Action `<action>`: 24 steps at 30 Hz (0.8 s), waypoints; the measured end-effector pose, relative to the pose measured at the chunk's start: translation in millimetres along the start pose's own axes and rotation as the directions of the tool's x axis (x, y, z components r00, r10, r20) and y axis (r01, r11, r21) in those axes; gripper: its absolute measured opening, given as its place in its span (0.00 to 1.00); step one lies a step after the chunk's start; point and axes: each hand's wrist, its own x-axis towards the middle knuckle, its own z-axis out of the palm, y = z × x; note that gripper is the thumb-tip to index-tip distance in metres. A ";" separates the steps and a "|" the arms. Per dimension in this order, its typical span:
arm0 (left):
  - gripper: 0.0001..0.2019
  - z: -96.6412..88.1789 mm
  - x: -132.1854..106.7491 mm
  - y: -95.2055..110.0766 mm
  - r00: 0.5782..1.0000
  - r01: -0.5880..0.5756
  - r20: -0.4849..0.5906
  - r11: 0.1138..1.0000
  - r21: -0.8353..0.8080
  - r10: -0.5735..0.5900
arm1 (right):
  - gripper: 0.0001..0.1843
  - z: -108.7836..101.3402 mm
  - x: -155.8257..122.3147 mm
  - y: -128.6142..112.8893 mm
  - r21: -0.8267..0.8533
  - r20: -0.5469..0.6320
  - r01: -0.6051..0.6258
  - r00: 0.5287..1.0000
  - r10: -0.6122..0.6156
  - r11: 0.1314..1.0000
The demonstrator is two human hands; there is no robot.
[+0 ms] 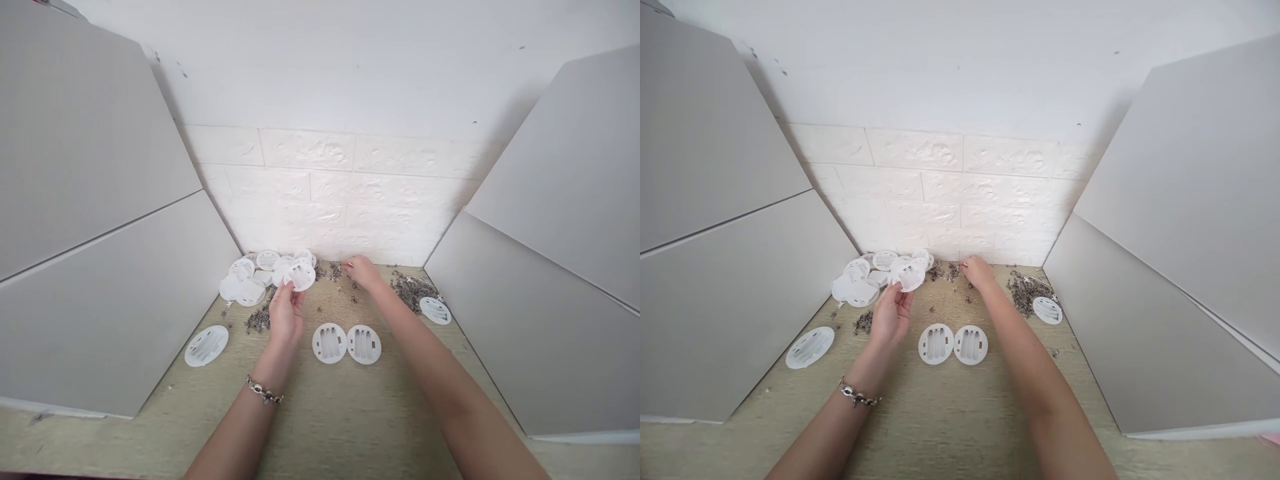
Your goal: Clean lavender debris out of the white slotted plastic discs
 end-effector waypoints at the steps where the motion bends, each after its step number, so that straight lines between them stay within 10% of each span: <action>1: 0.07 0.0 1.0 1.6 1.000 -0.015 -0.019 1.000 -0.013 0.015 | 0.13 1.2 1.4 -5.5 -0.002 0.017 0.025 1.000 -0.025 1.000; 24: 0.06 -5.7 17.2 21.3 0.990 -0.039 -0.143 0.988 -0.150 0.018 | 0.09 31.0 9.1 -74.7 0.062 0.094 0.180 0.978 -0.186 0.982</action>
